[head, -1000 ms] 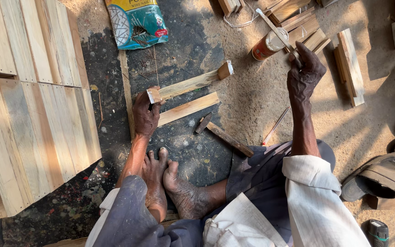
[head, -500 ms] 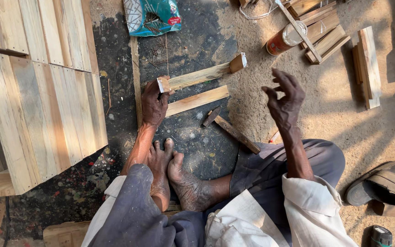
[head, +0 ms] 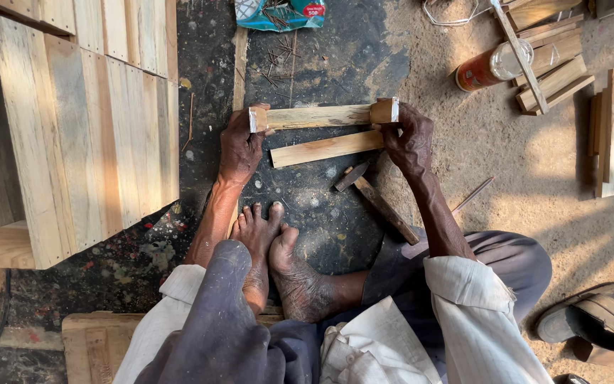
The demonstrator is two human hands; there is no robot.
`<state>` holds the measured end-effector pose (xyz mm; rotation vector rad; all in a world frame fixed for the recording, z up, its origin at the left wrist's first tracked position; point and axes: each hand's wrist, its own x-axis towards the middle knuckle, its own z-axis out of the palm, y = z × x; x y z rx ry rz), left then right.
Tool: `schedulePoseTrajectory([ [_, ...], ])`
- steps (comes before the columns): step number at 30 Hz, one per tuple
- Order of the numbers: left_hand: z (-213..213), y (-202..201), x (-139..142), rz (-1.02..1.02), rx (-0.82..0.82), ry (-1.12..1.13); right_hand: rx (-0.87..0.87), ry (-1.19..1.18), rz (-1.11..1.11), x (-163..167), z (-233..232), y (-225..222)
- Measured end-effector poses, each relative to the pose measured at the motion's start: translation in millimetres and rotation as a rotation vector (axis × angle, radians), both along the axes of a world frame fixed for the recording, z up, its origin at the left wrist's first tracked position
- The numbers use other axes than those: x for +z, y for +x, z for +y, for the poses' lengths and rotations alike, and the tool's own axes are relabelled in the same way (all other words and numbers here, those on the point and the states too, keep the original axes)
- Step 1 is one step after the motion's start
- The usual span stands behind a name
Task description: The person assembles small wooden boxes by applying glue to the edges of wooden planks, joining them together, and securing the joints with nails using a hammer. The person works on multiple small boxes, applying glue and nailing them in sequence.
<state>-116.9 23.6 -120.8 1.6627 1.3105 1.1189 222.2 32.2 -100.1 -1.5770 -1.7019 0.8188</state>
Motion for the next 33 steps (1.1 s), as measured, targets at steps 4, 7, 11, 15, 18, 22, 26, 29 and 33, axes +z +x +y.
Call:
schedulePoseTrajectory([
  [4,-3.7,-4.1,-1.7,0.031,-0.003,0.028,-0.01,-0.06,-0.013,-4.4,0.7,-2.8],
  [7,-2.9,-5.7,-1.4,-0.043,-0.002,-0.044,0.087,0.024,-0.042,-1.1,-0.5,4.1],
  [11,-13.0,-11.5,1.5,0.15,0.153,0.158,0.05,-0.086,-0.083,12.8,-19.2,29.6],
  [15,-59.0,-3.9,2.0,0.259,0.438,0.069,0.091,-0.254,-0.101,17.9,-52.6,45.6],
  [18,-89.2,3.4,6.0,0.228,0.383,-0.259,0.036,-0.177,-0.129,10.4,-61.7,39.8],
  [22,-93.9,16.5,13.0,0.281,0.207,-0.154,0.052,-0.127,-0.18,0.9,-60.7,22.2],
  [26,-85.4,29.3,22.6,0.228,0.174,-0.199,-0.022,-0.078,-0.138,-3.5,-61.8,6.7],
  [29,-84.5,31.7,36.6,0.192,0.211,-0.287,-0.105,-0.177,-0.064,-2.7,-66.8,-0.7],
  [33,-91.7,37.4,64.9,-0.094,0.191,-0.188,-0.188,-0.109,-0.024,14.2,-75.5,-3.8],
])
